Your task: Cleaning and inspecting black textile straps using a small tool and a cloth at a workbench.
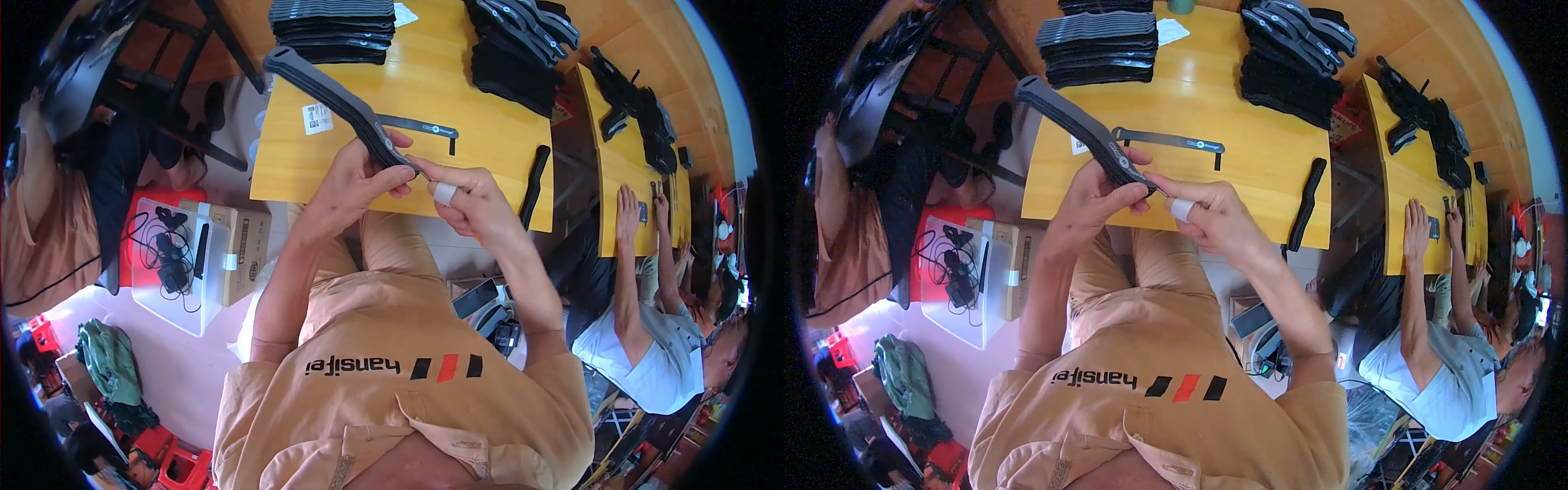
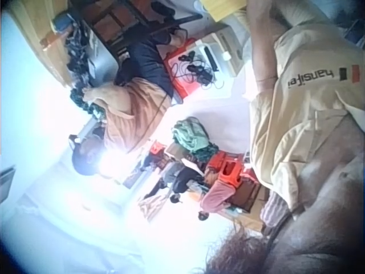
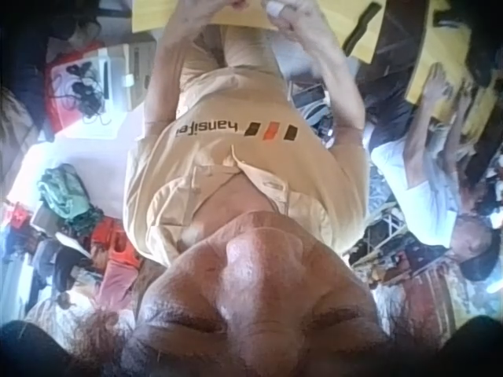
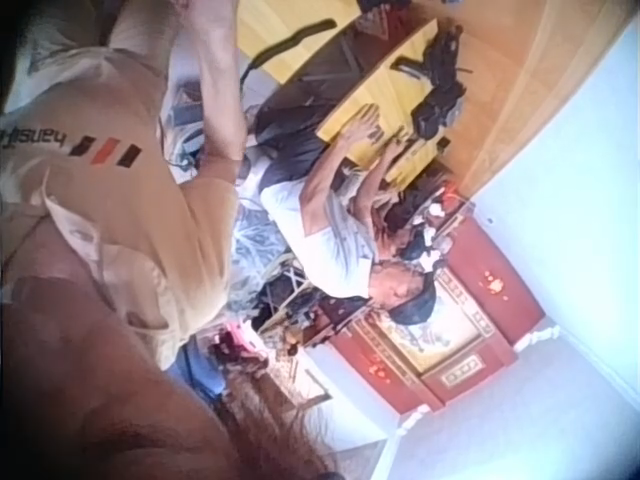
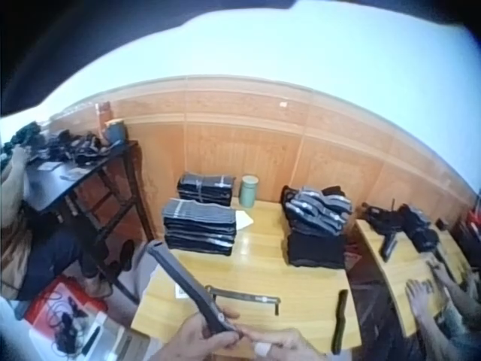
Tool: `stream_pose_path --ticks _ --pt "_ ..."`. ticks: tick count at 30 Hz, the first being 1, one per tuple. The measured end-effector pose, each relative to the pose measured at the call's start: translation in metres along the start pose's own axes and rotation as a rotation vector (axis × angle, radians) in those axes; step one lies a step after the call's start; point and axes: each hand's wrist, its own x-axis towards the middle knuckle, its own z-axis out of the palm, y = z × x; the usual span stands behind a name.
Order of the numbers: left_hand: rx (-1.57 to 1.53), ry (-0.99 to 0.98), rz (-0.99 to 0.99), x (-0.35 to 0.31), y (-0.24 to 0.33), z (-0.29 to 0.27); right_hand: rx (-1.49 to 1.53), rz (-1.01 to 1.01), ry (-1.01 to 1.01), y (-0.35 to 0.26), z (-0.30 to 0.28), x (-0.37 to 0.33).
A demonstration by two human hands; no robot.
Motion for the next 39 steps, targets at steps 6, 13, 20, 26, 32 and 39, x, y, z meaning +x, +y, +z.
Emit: stream_pose_path --ticks 6,13,20,26,32,39 --pt "0.042 -0.17 -0.069 0.003 0.0 -0.006 0.284 0.309 -0.213 -0.007 -0.022 0.001" --pt "-0.015 -0.123 -0.117 0.002 -0.004 -0.002 -0.125 0.078 -0.118 0.009 -0.01 0.001" --pt "0.003 -0.036 -0.136 0.004 -0.014 0.0 -0.833 -0.414 0.238 0.031 0.013 -0.002" --pt "0.079 -0.051 -0.124 0.002 -0.01 -0.005 0.128 0.115 -0.006 0.015 0.004 -0.001" --pt "0.1 -0.288 -0.173 0.002 -0.008 -0.007 0.302 0.389 -0.262 0.007 -0.024 -0.001" --pt "-0.123 -0.201 -0.261 0.005 -0.017 -0.006 0.061 0.162 -0.147 0.025 -0.009 -0.004"
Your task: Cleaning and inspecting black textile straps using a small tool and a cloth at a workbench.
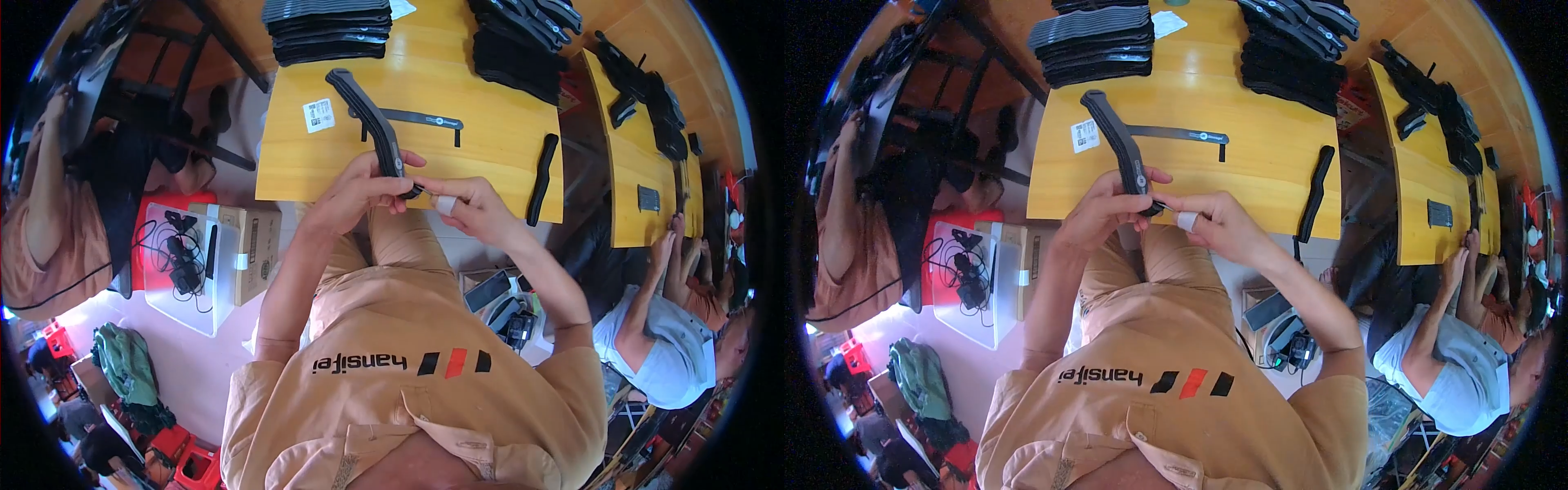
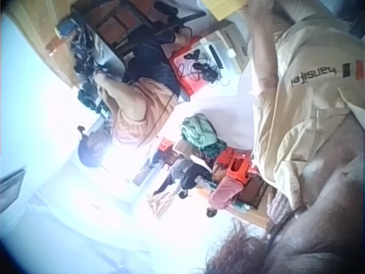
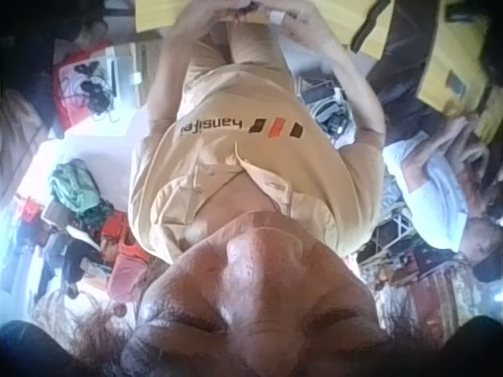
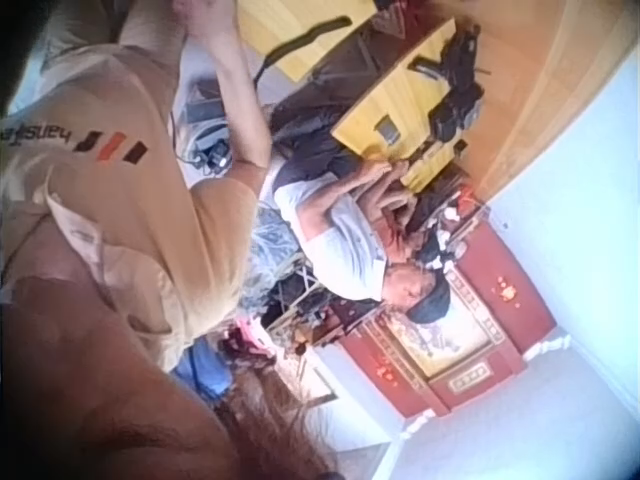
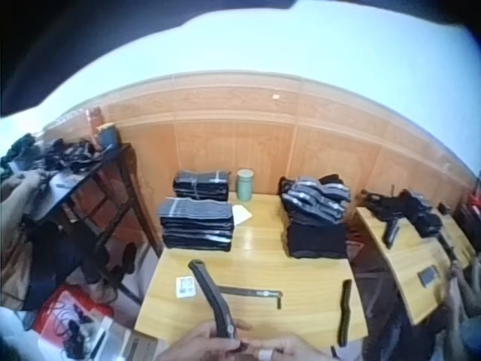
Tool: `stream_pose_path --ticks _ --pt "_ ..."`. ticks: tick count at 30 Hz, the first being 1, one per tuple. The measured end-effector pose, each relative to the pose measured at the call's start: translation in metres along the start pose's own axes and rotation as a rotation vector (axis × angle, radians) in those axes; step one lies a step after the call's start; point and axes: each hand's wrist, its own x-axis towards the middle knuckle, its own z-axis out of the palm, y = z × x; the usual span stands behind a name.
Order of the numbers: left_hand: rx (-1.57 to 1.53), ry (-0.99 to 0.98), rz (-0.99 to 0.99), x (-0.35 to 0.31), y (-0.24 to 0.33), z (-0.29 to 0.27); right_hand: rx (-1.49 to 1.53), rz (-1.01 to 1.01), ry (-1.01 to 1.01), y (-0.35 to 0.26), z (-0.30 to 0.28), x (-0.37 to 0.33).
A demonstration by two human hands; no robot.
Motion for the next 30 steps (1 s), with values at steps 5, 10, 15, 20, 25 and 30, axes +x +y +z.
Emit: stream_pose_path --ticks 5,10,15,20,25,30 --pt "-0.103 0.074 -0.022 0.003 -0.007 0.001 -0.246 -0.202 0.277 0.008 0.004 -0.001" --pt "0.0 0.025 -0.058 0.002 -0.005 0.008 -0.441 -0.349 0.187 0.007 -0.004 0.006" --pt "0.008 -0.077 -0.137 -0.006 0.003 0.017 -0.497 -0.357 -0.081 -0.003 -0.003 0.001" --pt "-0.048 -0.271 -0.242 -0.017 0.0 0.011 -0.374 -0.545 -0.262 -0.001 0.008 0.0" --pt "-0.189 -0.326 -0.251 -0.024 -0.002 0.017 -0.113 -0.262 -0.263 0.003 0.014 -0.013" --pt "-0.374 -0.263 -0.242 -0.032 -0.016 0.024 0.281 -0.056 -0.095 0.008 0.03 -0.027"
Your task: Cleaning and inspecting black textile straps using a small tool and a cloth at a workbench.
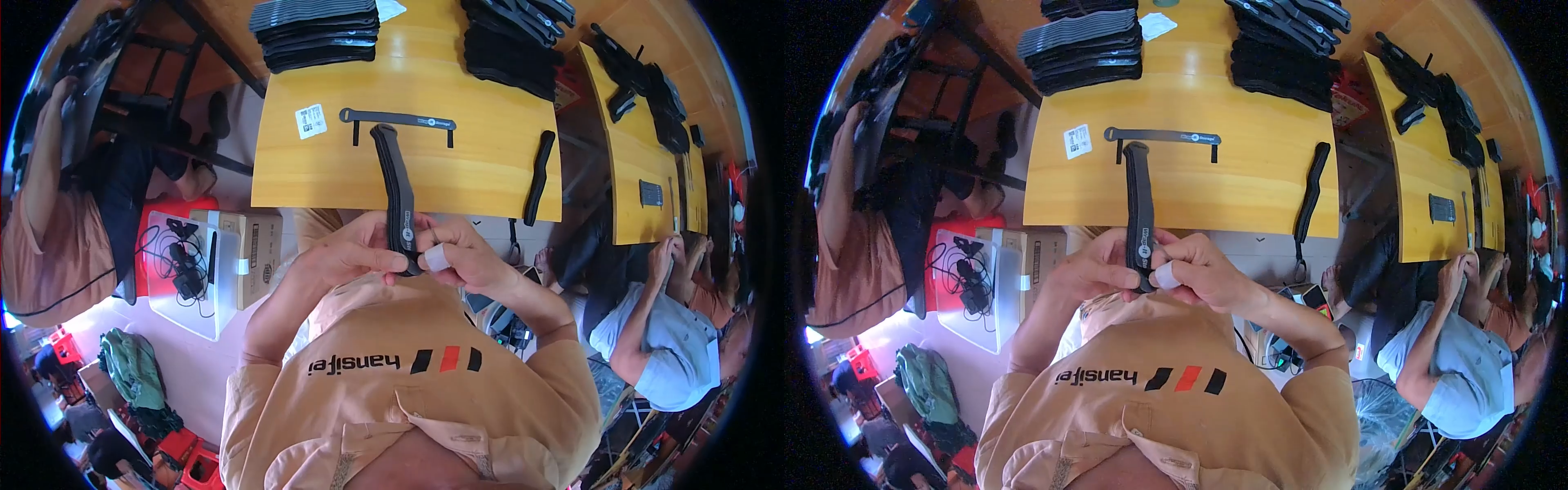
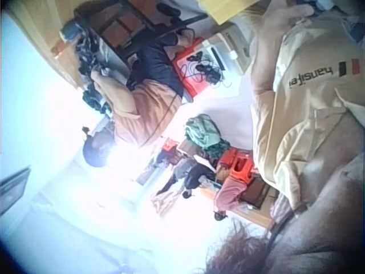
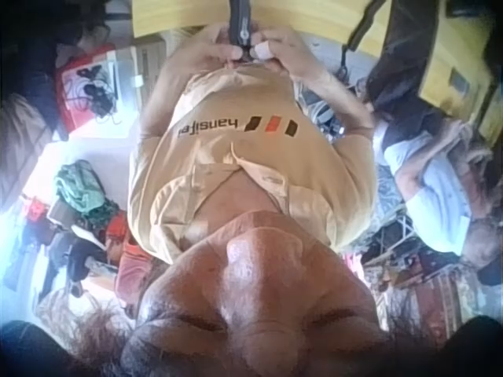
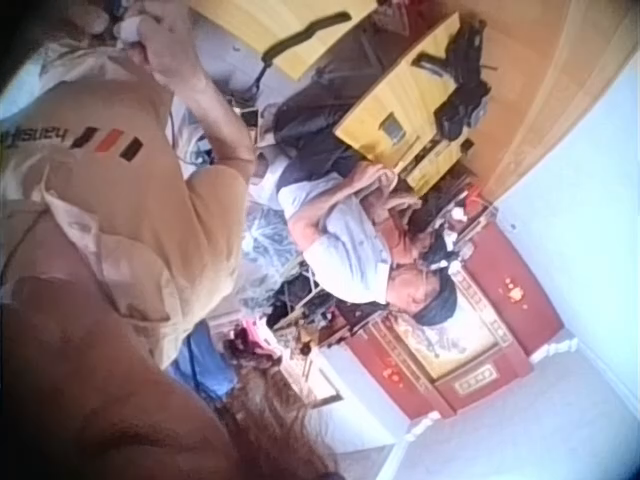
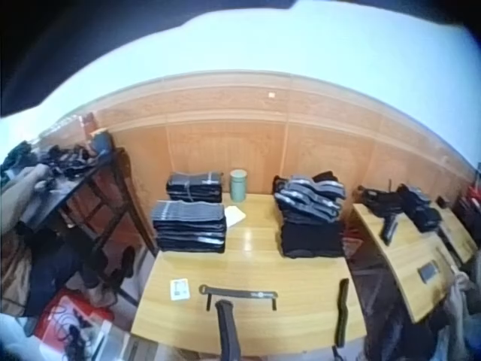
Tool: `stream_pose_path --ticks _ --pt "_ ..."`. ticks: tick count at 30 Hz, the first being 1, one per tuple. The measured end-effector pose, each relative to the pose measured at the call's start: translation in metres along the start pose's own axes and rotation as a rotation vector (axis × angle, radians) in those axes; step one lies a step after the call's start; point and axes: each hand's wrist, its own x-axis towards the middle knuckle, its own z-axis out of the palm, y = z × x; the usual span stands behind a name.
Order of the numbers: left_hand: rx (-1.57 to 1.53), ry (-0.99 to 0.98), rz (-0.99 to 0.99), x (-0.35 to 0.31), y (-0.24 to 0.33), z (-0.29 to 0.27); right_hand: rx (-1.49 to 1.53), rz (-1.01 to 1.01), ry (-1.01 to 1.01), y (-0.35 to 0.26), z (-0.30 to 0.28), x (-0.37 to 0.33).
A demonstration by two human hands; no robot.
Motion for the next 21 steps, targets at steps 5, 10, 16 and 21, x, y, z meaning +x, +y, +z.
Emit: stream_pose_path --ticks 5,10,16,21 --pt "-0.05 -0.022 0.015 -0.004 -0.006 0.01 0.135 0.087 0.054 -0.007 0.007 -0.009" --pt "-0.058 0.016 0.109 -0.003 -0.006 0.026 0.297 0.115 0.053 -0.009 0.004 -0.014" --pt "-0.004 -0.183 -0.084 -0.026 0.002 0.015 0.619 -0.221 -0.061 -0.024 -0.021 -0.034" --pt "0.136 -0.257 -0.158 -0.029 0.001 -0.003 0.759 -0.346 -0.075 -0.039 -0.035 -0.029"
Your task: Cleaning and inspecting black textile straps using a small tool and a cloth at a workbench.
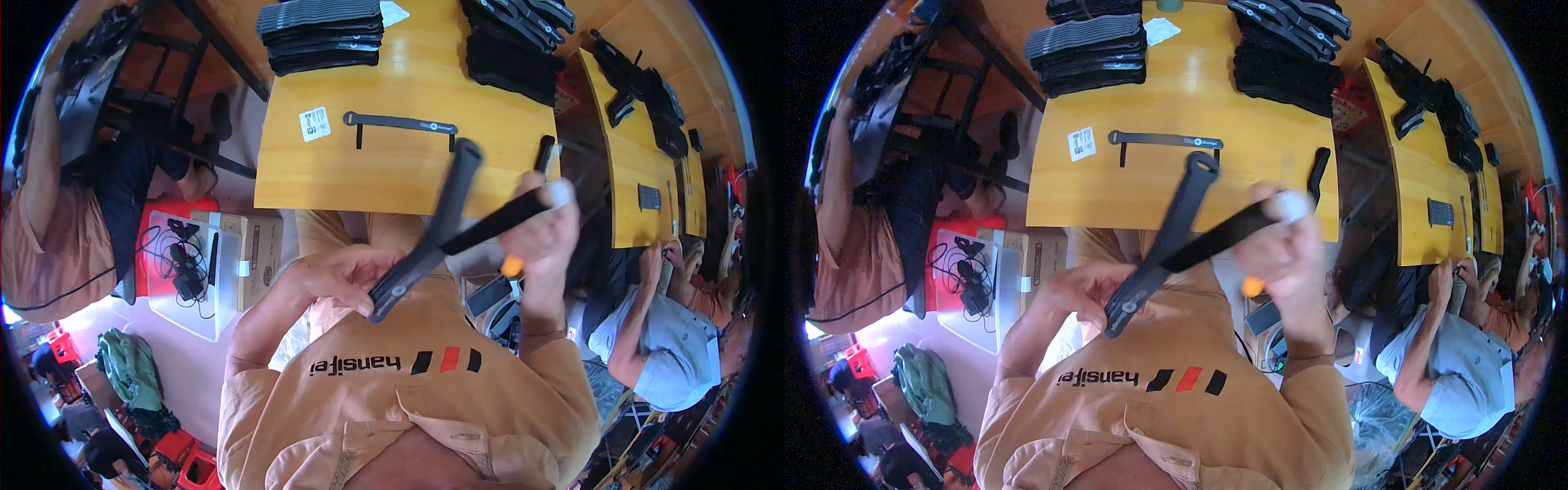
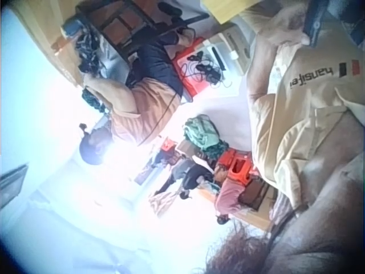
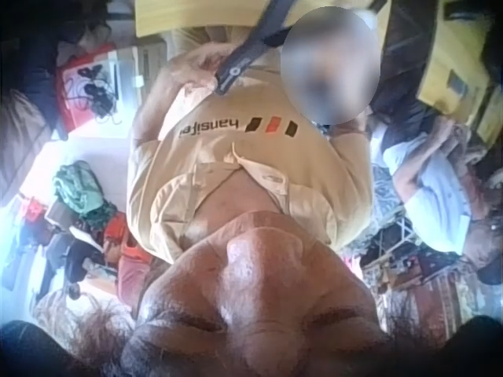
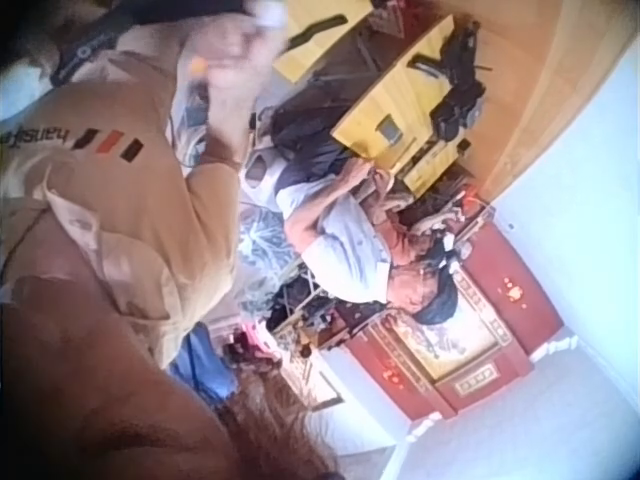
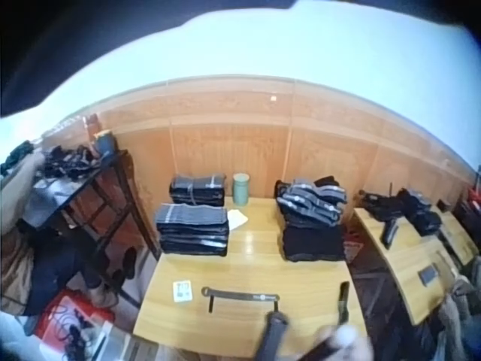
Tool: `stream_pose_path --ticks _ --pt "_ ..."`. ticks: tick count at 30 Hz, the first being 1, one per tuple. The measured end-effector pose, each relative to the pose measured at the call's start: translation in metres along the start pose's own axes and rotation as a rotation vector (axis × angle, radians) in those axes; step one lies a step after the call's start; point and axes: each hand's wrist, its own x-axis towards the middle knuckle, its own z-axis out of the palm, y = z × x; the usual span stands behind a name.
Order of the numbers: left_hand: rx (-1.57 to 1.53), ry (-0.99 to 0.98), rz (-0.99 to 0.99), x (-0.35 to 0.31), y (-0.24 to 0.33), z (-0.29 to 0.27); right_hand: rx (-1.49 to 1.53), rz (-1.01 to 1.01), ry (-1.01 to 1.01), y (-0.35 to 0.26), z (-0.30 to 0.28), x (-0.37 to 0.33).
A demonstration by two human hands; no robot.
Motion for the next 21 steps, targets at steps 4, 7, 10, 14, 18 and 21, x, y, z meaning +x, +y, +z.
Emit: stream_pose_path --ticks 4,7,10,14,18,21 --pt "0.055 -0.057 -0.116 -0.014 -0.014 -0.01 -0.036 -0.513 -0.083 -0.066 0.009 -0.004" --pt "0.353 -0.08 -0.2 -0.04 -0.023 -0.036 -0.18 -1.183 0.52 -0.118 0.025 0.008" --pt "0.467 0.083 -0.36 -0.093 -0.03 -0.047 -0.179 -0.782 -0.219 -0.205 0.02 -0.013" --pt "0.177 0.585 0.136 -0.117 -0.036 -0.05 -0.665 -0.762 0.141 -0.142 0.044 0.004" --pt "0.201 0.765 0.39 -0.095 -0.022 -0.068 -1.778 -0.674 0.441 -0.117 0.033 0.0" --pt "0.154 1.048 0.445 -0.077 -0.024 -0.086 -2.558 -0.781 0.354 -0.082 0.045 0.021"
